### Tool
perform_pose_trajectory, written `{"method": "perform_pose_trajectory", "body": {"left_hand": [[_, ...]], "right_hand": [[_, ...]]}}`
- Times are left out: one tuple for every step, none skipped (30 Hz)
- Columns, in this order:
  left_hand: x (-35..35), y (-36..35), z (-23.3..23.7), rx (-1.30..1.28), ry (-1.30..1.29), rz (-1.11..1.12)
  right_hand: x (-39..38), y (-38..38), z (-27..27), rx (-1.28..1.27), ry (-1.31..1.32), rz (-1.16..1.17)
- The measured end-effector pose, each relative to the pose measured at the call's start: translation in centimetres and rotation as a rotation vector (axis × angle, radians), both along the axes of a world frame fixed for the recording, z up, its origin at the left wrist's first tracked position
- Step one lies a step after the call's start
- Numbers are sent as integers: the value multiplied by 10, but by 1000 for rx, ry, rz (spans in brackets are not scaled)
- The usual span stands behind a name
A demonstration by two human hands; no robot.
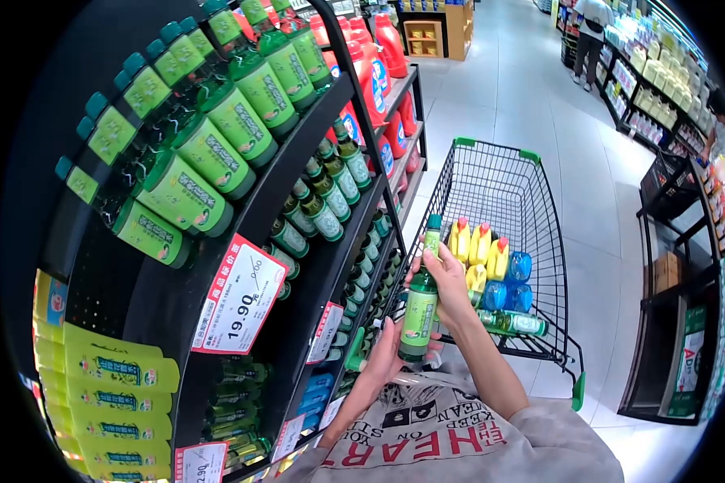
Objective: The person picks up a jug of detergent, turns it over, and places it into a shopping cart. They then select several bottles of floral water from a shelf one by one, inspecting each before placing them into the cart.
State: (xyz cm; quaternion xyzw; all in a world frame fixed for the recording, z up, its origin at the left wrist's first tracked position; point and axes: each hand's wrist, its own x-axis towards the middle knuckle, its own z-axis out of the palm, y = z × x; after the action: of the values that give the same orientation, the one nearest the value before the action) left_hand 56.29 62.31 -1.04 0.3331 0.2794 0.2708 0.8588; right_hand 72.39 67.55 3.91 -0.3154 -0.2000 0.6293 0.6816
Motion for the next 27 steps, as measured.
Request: {"method": "perform_pose_trajectory", "body": {"left_hand": [[0, 1, -1, 7, -16, -15], [1, 0, 0, -3, 63, 20], [0, 0, -2, -11, 69, 21], [-1, 1, -4, -22, 72, 23], [0, 2, -5, -28, 70, 25], [4, 1, -2, -35, 99, 52], [7, 1, -2, -36, 98, 51], [8, 1, -2, -28, 106, 53], [8, 0, -2, -23, 116, 52], [9, 0, -1, -9, 140, 48], [9, -1, -1, -15, 143, 43], [9, -1, -3, -16, 154, 47], [10, -1, -3, -15, 164, 53], [10, -1, -3, -11, 160, 50], [10, -1, -3, -12, 160, 49], [10, -2, -3, -9, 166, 52], [10, -2, -3, -6, 171, 57], [9, -2, -3, -8, 171, 58], [9, -2, -4, 4, 172, 58], [9, -2, -5, 17, 173, 57], [9, -2, -5, 17, 173, 56], [9, -2, -6, 14, 173, 56], [9, -2, -6, 11, 173, 55], [9, -2, -7, 12, 173, 55], [8, -2, -9, 16, 179, 54], [8, -2, -10, 19, 185, 53], [8, -2, -10, 19, 185, 52]], "right_hand": [[-2, -2, -8, -17, -26, 13], [-4, -3, -15, -40, -9, 11], [-4, -6, -17, -48, -3, 13], [-4, -8, -18, -56, 35, -2], [-3, -8, -18, -57, 69, -17], [1, -9, -18, -73, 65, -6], [3, -9, -19, -74, 64, -6], [5, -9, -21, -78, 71, -15], [6, -11, -23, -85, 80, -25], [6, -11, -24, -83, 101, -26], [6, -12, -24, -89, 104, -31], [6, -13, -23, -104, 107, -33], [7, -13, -21, -117, 109, -33], [7, -13, -21, -120, 96, -37], [7, -13, -23, -121, 96, -38], [7, -12, -26, -121, 84, -25], [7, -12, -29, -121, 72, -10], [7, -12, -29, -123, 72, -9], [7, -11, -29, -124, 74, -9], [7, -11, -30, -125, 75, -10], [7, -12, -30, -125, 76, -11], [8, -12, -30, -131, 75, -10], [8, -11, -30, -137, 73, -8], [8, -11, -30, -137, 73, -9], [8, -11, -30, -138, 77, -9], [8, -11, -29, -141, 80, -10], [8, -11, -30, -142, 80, -11]]}}
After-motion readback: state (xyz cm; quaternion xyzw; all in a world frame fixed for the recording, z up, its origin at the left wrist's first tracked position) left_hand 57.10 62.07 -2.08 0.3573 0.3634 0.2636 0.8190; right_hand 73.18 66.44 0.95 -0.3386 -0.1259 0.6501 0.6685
